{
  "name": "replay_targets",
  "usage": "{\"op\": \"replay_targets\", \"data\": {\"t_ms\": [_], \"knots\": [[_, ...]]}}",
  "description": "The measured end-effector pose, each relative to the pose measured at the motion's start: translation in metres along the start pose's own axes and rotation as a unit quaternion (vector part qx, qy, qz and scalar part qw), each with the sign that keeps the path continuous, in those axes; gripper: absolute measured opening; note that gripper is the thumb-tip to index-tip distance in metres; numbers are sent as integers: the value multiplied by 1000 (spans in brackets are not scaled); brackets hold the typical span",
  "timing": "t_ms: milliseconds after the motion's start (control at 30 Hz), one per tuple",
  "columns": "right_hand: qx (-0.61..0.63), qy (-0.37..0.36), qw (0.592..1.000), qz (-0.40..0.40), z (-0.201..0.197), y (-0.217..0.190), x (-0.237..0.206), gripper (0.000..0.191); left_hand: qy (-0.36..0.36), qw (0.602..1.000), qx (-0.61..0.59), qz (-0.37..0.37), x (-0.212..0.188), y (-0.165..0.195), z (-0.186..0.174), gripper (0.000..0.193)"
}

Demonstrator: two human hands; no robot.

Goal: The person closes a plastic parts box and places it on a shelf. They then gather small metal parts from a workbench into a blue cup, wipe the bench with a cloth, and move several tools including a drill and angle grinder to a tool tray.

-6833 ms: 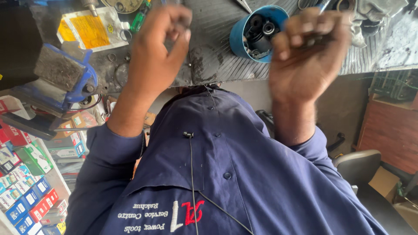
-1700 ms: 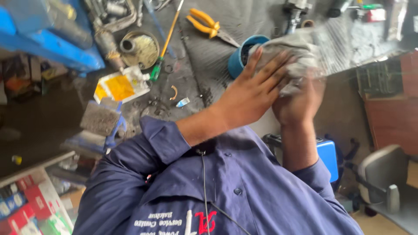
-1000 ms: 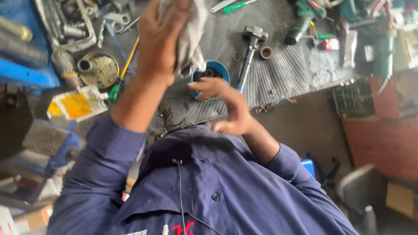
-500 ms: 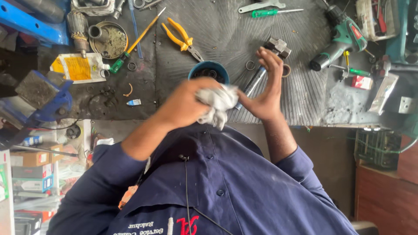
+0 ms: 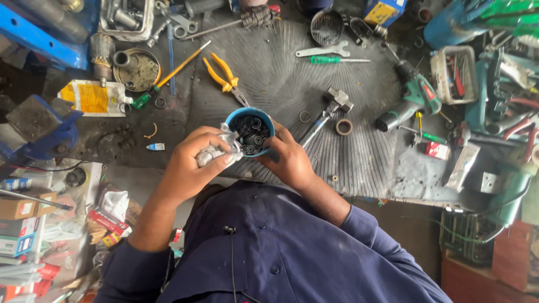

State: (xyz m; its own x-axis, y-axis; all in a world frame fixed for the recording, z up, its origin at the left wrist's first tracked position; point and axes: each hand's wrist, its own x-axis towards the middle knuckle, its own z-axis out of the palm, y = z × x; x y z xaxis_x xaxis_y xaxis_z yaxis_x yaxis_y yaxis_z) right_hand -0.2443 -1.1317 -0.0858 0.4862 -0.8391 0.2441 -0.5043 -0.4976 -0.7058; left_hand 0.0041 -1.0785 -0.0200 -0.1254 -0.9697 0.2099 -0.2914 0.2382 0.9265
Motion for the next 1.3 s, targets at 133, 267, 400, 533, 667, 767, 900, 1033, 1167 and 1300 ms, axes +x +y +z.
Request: {"op": "replay_targets", "data": {"t_ms": [133, 267, 400, 533, 667, 767, 900, 1033, 1167, 1300], "knots": [[20, 17, 999, -19, 1, 1, 4, 35, 63, 986, 145, 47, -10, -3, 13, 59], [42, 63, 993, -85, 5, 6, 6, 36, -38, 973, 208, -96, -21, -9, 18, 84], [76, 76, 994, -14, 3, 11, 8, 35, 13, 975, 208, -83, -25, -14, 2, 78], [86, 93, 992, -4, -3, 13, 17, 35, 82, 996, 38, -20, -22, 5, -39, 68], [114, 80, 990, -19, 2, 12, 24, 34, 42, 967, -220, 125, -35, 44, -91, 59], [184, 79, 980, 4, 12, 17, 24, 31, 44, 922, -358, 140, -33, 58, -113, 61], [207, 76, 974, 48, 23, 24, 11, 30, 168, 962, -160, 144, -7, 34, -124, 52], [203, 91, 972, 74, 32, 21, -3, 28, 149, 986, -63, 45, -8, -16, -130, 34], [213, 134, 960, 119, 40, 6, -3, 25, 121, 988, -11, -93, -22, -73, -118, 33], [95, 143, 971, 168, 35, -13, 8, 28, 64, 969, -111, -212, -33, -110, -96, 28]]}}
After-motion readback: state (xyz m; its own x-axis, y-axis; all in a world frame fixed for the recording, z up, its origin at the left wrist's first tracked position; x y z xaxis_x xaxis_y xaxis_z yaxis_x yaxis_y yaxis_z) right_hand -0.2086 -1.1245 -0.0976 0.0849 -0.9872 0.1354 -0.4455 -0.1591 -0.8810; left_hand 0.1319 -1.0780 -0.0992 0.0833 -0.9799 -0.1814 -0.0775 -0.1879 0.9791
